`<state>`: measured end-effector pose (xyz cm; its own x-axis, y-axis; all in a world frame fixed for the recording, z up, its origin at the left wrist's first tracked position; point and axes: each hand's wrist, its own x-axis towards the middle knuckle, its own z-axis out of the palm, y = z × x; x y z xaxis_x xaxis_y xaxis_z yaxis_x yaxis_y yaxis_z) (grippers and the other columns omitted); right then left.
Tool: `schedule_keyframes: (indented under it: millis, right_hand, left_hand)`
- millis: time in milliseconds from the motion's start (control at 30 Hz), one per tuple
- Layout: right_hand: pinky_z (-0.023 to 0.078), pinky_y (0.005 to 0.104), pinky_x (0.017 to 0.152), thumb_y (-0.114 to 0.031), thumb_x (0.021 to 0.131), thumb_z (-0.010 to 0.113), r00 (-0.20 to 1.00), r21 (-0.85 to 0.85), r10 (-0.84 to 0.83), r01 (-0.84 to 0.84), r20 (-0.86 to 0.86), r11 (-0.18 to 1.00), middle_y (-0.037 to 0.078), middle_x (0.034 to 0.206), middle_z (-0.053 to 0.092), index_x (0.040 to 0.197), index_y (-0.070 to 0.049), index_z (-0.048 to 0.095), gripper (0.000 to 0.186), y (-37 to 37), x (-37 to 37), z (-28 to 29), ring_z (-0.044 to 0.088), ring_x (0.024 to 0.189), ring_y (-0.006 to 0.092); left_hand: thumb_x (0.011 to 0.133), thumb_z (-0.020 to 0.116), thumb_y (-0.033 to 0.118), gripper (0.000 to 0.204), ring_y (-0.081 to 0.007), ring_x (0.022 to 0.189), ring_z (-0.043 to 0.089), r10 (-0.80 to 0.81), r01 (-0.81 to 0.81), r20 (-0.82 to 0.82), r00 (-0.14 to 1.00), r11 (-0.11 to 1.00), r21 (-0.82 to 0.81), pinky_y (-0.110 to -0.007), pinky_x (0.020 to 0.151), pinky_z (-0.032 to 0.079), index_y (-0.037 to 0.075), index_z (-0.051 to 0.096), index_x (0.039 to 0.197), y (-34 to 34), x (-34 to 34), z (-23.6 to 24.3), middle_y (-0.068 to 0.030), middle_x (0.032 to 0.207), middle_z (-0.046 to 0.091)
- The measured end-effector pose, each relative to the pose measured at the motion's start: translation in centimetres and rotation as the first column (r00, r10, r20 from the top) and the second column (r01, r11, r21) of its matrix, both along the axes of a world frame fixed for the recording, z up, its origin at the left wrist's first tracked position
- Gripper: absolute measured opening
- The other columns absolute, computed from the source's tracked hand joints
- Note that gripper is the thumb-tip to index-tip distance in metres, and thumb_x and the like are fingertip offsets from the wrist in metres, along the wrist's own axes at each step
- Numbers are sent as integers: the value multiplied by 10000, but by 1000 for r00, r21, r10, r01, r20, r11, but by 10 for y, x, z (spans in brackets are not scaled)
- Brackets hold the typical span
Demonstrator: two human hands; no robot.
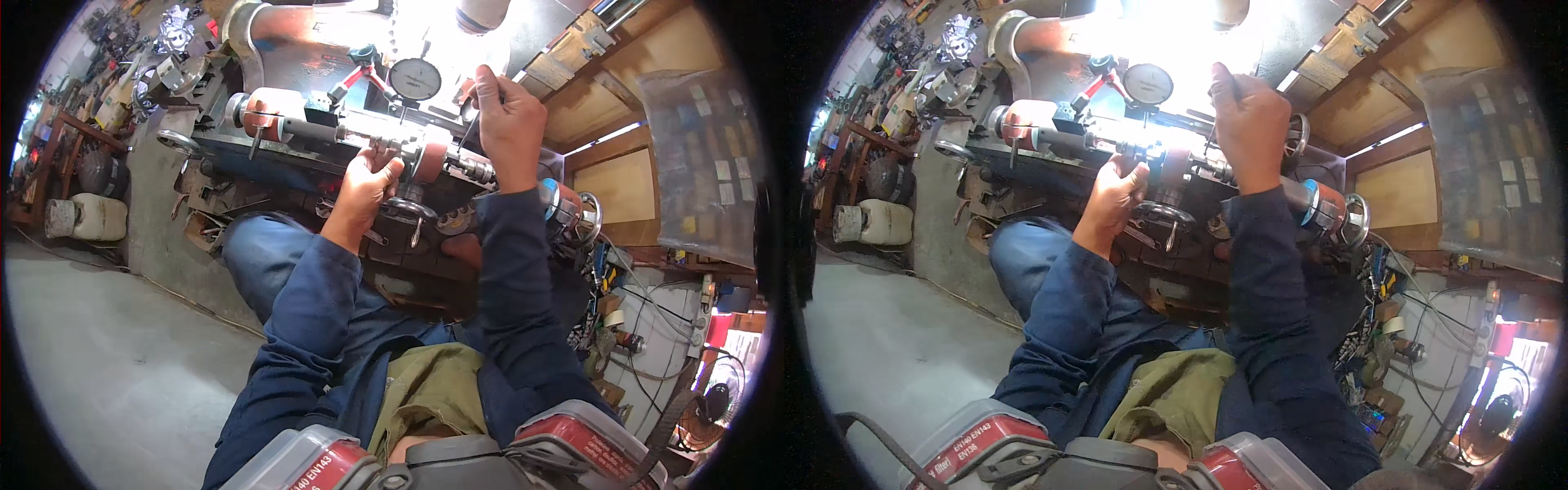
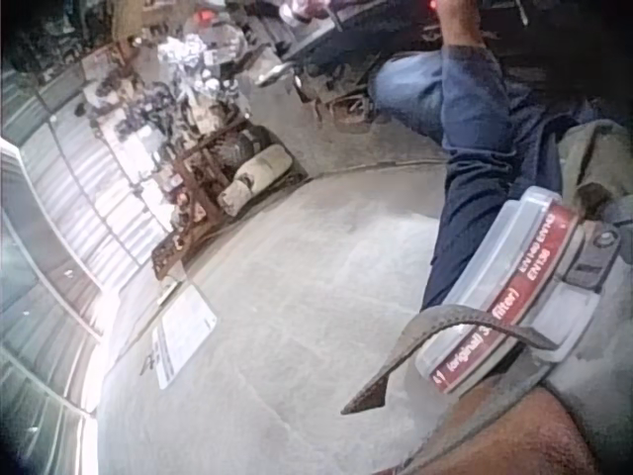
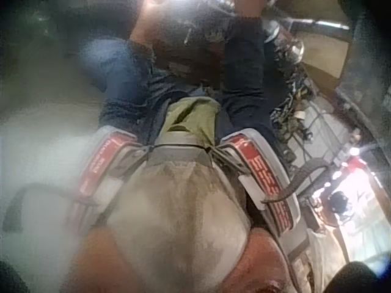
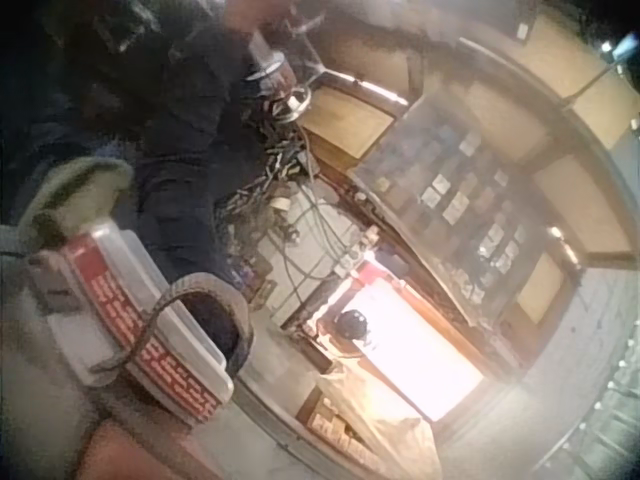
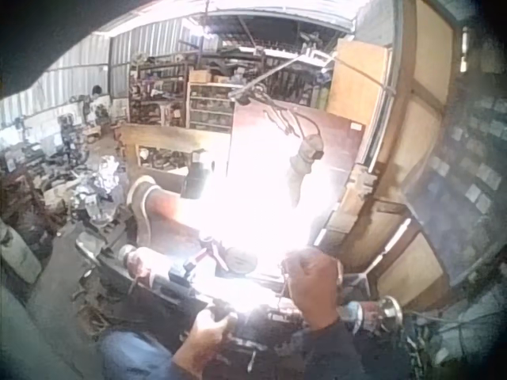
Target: The person works on a metal workpiece held in a lathe, using a dial indicator to check alignment, turning a handle to move the carriage, and handling a small screwdriver and a metal rod.
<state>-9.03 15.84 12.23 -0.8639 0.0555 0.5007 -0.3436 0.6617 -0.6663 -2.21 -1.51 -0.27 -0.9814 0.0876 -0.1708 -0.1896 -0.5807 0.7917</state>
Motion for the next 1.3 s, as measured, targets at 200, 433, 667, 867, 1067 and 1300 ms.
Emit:
schedule_keyframes:
  millis: [200,433,667,867,1067,1300]
  right_hand:
    - [463,340,576,-342,952,597,999,-157,25,-20,29,987,88,687,671,774,11,674,402,0,5,4,610,595,169]
    - [439,237,662,-280,972,591,994,-482,80,-108,-79,869,17,798,595,1022,-11,623,276,93,55,48,562,728,116]
    - [459,304,863,-244,949,594,866,293,-444,374,229,880,100,1059,687,1152,-2,660,322,278,104,1,612,964,158]
    - [461,299,835,-133,906,613,778,357,-349,172,522,918,101,971,692,982,31,658,186,327,142,-84,611,940,158]
    - [459,317,883,66,834,576,878,112,-337,318,341,942,99,1002,648,1130,-2,589,304,311,158,-137,615,956,199]
    - [440,311,908,-19,889,577,818,309,-388,271,425,912,107,1100,642,1209,-6,586,321,317,152,-113,591,1016,199]
  left_hand:
    - [920,655,109,255,-56,629,443,-31,35,-38,999,994,107,-187,535,366,26,509,1111,3,-4,-2,27,798,512]
    - [907,683,170,268,-59,617,458,-4,12,-114,994,997,75,-192,548,374,34,541,1090,2,-8,-21,19,783,536]
    - [811,794,309,464,-68,554,482,120,-123,-25,992,977,-173,-225,493,396,0,555,1062,8,-5,0,-11,795,591]
    - [825,777,344,414,-46,507,463,199,-182,26,980,937,-298,-215,444,362,-9,604,956,9,1,16,11,705,580]
    - [855,729,404,432,-51,403,419,226,-219,-28,974,899,-379,-222,386,329,10,560,802,3,6,17,21,556,477]
    - [865,699,448,467,-45,393,400,197,-183,2,980,914,-362,-213,378,302,6,593,759,-6,11,26,13,555,500]
